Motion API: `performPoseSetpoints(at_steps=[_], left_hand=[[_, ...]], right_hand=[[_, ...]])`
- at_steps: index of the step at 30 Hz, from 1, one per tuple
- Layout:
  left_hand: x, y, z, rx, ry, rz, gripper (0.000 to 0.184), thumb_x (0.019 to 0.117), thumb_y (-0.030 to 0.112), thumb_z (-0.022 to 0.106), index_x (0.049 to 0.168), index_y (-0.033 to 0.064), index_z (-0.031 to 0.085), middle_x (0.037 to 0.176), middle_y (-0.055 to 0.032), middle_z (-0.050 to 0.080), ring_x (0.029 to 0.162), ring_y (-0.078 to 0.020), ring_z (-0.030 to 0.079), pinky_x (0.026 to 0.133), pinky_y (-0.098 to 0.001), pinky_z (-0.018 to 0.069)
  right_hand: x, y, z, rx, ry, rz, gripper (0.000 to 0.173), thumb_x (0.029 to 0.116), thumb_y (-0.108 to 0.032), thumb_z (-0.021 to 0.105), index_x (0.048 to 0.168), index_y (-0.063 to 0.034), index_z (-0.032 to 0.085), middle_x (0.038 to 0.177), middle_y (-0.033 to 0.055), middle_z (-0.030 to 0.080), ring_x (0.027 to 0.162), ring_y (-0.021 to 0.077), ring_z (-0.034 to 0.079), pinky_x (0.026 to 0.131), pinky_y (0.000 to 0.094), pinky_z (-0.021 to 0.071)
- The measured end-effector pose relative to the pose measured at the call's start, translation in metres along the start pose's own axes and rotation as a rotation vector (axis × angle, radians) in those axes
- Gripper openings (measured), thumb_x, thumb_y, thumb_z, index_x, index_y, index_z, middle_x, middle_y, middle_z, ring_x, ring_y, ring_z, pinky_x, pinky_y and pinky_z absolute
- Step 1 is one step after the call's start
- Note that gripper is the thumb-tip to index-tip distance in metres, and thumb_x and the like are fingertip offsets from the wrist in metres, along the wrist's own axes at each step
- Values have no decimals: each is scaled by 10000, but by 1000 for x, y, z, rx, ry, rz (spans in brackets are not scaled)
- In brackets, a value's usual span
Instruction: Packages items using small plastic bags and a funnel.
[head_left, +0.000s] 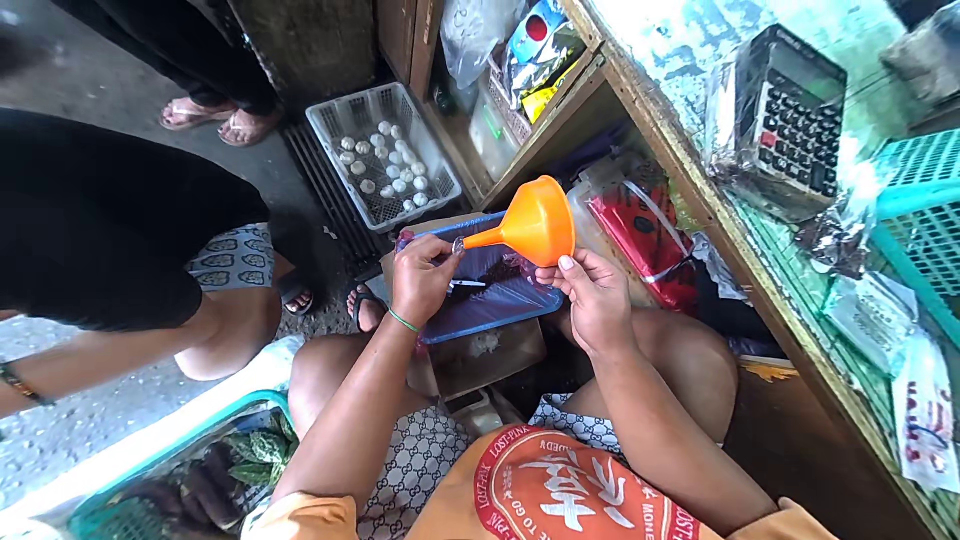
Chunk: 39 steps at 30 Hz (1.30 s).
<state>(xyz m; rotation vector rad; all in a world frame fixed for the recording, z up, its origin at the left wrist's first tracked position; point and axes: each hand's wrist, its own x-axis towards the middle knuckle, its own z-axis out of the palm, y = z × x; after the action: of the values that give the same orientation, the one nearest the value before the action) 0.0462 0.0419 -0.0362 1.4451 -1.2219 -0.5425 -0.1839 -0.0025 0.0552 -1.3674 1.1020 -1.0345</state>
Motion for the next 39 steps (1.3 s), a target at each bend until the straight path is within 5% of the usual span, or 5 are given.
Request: performPoseSetpoints(at_steps=[8,13,20,28,39], left_hand=[[1,1,2,176,-45,60,71,903,133,754,842,96,756,866,-7,706,882,-124,670,828,-349,564],[2,17,-2,282,-110,7,344,886,138,779,1220,96,707,920,-60,714,849,-197,690,804,-428,591],[2,12,-1,215,-139,140,279,952,347,703,1133,149,779,1169,-25,701,1149,-198,618,1007,-447,495],[2,10,-15,-488,-365,-136,88,792,173,822,850,122,779,969,18,734,944,-91,679,831,-303,585],[1,0,-10,-30,-157,43,314,813,118,770,1089,2,678,991,-93,727,956,-131,708,908,-346,582]], right_hand=[[1,2,0,-13,0,2,184,1028,-60,517,983,16,678,861,129,741,790,216,747,806,372,640],[4,2,-2,-82,-26,-24,177,1015,-75,536,992,4,693,869,112,739,800,198,739,805,354,633],[6,-5,-2,-131,-32,-48,162,1010,-74,555,996,-2,700,861,97,738,794,179,735,791,334,632],[7,-45,-20,-637,-584,-468,195,1015,-172,601,1037,-102,781,1113,32,709,1107,132,644,966,308,558],[27,-36,-11,-422,-409,-446,269,957,-170,665,1191,-41,695,1265,89,674,1089,184,680,910,374,611]])
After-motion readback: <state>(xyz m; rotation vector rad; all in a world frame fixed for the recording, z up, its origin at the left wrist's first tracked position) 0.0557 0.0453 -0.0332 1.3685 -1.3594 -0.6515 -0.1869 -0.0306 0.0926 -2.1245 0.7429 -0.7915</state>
